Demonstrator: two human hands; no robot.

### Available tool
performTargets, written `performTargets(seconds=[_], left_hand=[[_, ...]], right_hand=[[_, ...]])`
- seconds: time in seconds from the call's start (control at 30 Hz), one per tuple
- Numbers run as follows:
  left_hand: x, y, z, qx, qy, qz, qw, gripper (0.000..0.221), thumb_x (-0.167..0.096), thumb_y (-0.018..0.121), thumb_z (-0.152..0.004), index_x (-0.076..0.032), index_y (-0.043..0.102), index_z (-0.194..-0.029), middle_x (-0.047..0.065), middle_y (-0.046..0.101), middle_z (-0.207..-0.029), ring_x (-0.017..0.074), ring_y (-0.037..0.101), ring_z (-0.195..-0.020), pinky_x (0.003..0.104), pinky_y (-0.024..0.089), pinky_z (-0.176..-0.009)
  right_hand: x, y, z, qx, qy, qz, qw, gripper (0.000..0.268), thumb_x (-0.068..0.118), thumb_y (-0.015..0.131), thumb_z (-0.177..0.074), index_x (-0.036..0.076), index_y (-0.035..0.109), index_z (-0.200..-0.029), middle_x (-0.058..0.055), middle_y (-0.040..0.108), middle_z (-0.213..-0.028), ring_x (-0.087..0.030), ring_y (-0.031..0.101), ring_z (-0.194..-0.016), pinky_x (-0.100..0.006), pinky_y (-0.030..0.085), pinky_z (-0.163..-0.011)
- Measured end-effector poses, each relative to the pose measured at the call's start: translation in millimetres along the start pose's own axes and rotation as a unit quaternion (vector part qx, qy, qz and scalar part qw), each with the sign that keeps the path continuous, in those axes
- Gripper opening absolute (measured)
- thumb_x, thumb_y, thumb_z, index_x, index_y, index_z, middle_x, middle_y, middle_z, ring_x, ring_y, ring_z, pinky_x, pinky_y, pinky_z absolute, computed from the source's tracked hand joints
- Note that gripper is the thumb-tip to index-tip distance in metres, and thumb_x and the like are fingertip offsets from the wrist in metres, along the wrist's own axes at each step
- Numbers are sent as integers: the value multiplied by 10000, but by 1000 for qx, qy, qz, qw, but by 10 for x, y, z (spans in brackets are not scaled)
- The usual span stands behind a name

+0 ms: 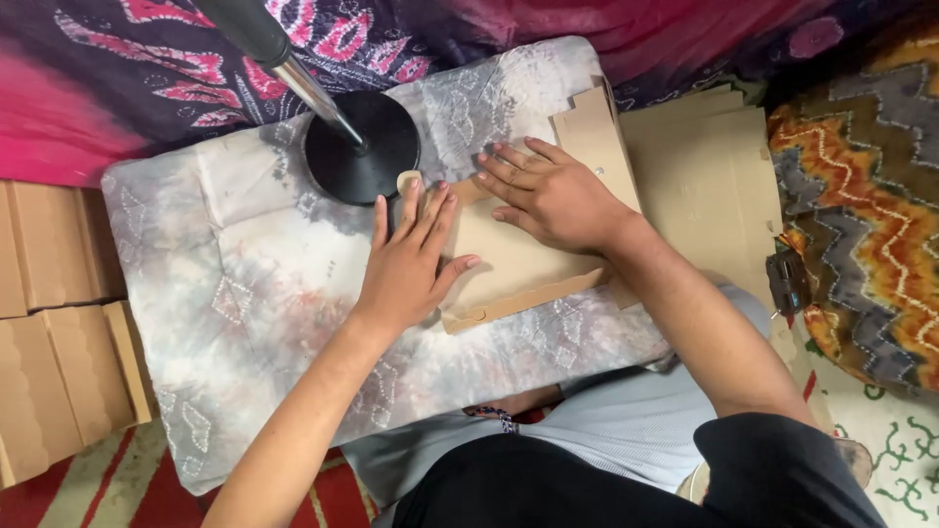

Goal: Assembling a cardboard box by folding its pre-cut flaps and tucking them into place.

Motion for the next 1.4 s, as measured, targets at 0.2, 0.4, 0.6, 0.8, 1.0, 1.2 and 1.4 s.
performTargets(seconds=[0.2,0.4,0.6,0.8,1.0,1.2,1.4], left_hand=[[49,-1,143,49,16,-27,998,823,-638,411,-1018,-91,278,-1618,88,228,-1700,321,157,-1567,606,61,-1228],[28,-46,132,33,4,-32,999,743,-597,400,-1039,-113,330,-1598,63,266,-1691,285,188,-1564,562,94,-1237],[19,-42,108,27,4,-49,998,707,-567,413,-1043,-123,356,-1590,51,283,-1688,264,197,-1565,547,108,-1234],[11,-65,107,11,8,-51,999,695,-544,426,-1045,-123,358,-1593,61,318,-1676,263,226,-1558,546,127,-1220],[-12,-88,105,4,8,-52,999,689,-540,429,-1044,-126,366,-1592,54,325,-1674,257,236,-1556,545,135,-1218],[-20,-98,106,11,15,-47,999,687,-539,410,-1055,-115,360,-1594,66,322,-1674,265,229,-1557,543,123,-1215],[3,-102,100,16,7,-38,999,687,-552,400,-1056,-123,364,-1592,67,334,-1667,275,233,-1554,558,122,-1215]], right_hand=[[5,45,15,1,-3,26,1000,471,441,512,-1089,160,601,-1456,-36,546,-1541,-210,468,-1452,-439,271,-1217],[2,125,49,17,0,44,999,512,453,478,-1096,152,546,-1505,-40,502,-1581,-223,418,-1486,-471,229,-1227],[-8,144,78,33,5,46,998,528,445,437,-1107,141,508,-1532,-56,469,-1602,-230,394,-1498,-501,194,-1231],[13,125,77,11,4,56,998,498,408,479,-1096,111,560,-1488,-78,522,-1563,-251,446,-1464,-522,236,-1204],[-7,80,121,-24,11,63,998,464,407,509,-1089,116,622,-1432,-85,604,-1482,-239,525,-1402,-510,286,-1182],[-62,-15,158,-94,29,74,992,327,304,608,-1040,87,736,-1249,-78,729,-1284,-216,650,-1264,-437,399,-1135],[-6,-92,135,-105,14,90,990,314,319,650,-1009,90,751,-1199,-78,741,-1245,-218,666,-1240,-437,434,-1111]])
Point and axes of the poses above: each hand's wrist, its own z-axis away from the middle knuckle, its own y-axis out of the palm, x = y × z, the point moved 10 cm from there along -z, towards the middle knuckle
